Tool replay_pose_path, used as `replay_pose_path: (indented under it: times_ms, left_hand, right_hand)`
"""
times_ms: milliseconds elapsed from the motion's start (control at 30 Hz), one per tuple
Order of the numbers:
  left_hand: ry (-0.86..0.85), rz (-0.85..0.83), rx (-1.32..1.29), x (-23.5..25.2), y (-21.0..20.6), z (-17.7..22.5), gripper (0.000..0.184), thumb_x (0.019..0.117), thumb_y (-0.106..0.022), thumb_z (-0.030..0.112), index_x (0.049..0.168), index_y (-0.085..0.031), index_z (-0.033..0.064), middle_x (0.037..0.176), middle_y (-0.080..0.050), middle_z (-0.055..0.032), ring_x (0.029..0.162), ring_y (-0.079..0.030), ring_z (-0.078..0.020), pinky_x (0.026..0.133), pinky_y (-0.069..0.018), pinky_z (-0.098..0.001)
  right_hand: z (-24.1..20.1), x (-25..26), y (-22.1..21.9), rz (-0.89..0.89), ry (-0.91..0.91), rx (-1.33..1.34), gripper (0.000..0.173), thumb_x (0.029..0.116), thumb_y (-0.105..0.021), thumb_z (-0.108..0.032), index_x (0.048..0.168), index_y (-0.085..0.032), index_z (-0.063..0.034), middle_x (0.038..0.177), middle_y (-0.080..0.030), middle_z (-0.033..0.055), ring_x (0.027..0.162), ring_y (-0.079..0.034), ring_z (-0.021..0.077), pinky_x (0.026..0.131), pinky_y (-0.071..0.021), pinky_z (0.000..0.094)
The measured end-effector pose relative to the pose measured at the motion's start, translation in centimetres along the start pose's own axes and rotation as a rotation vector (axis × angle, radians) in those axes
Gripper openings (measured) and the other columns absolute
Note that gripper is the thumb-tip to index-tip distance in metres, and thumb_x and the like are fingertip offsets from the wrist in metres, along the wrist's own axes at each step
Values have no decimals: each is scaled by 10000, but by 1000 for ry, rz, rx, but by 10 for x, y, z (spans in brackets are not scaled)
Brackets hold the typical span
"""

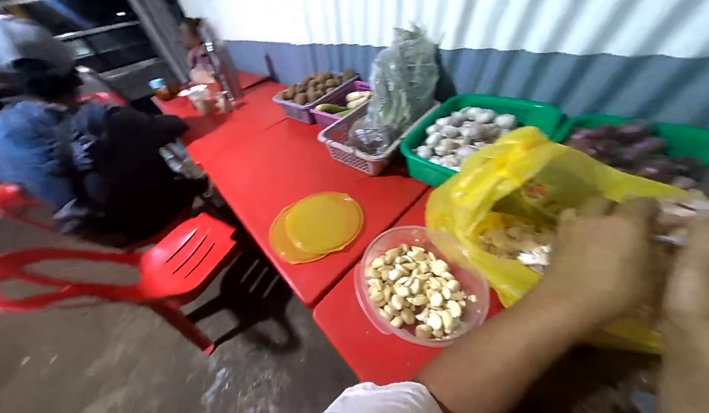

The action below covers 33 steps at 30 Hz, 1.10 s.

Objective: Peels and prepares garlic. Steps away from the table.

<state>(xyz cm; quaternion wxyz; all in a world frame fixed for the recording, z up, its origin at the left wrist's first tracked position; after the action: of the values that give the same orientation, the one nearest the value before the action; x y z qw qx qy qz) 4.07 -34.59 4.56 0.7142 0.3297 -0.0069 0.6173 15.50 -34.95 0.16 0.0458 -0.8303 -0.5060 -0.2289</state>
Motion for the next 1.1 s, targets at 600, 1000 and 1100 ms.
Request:
replay_pose_path:
  times_ms: [600, 1000, 1100]
  left_hand:
    - [-109, 145, -282, 1, -8, -15, 329, 1005, -589, 48, 1327, -581, -18, 942, -665, -120, 764, -639, -141, 714, -550, -307]
    - [-185, 79, -94, -1, -5, -9, 264, 1010, -651, 261, 1122, -735, 38, 1028, -702, -119, 898, -671, -194, 798, -558, -378]
    - [-213, 36, -87, -2, 0, -7, 197, 1016, -634, 174, 1096, -746, 34, 944, -704, -96, 802, -675, -154, 739, -571, -335]
  right_hand:
    - [-24, -6, 7, 242, -40, 171, 426, 1119, -306, -326, 1210, -594, -25, 924, -611, 65, 796, -613, 110, 718, -544, 328]
    - [-20, -11, 8, 211, 50, 32, 391, 1114, -358, -319, 1303, -591, -69, 1001, -648, 85, 806, -622, 108, 695, -534, 313]
    - [-18, -9, 13, 258, 121, -17, 376, 1114, -371, -292, 1240, -619, -41, 960, -653, 70, 797, -627, 81, 724, -543, 294]
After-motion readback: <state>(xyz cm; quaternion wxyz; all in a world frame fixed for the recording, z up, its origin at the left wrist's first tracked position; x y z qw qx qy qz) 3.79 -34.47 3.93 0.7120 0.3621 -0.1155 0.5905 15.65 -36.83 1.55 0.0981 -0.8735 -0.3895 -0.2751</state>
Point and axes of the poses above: each hand's wrist, its own x-axis towards the middle knuckle, its own y-axis out of the back of the hand, z = x × y, the point moved 3 cm from there along x, towards the middle knuckle
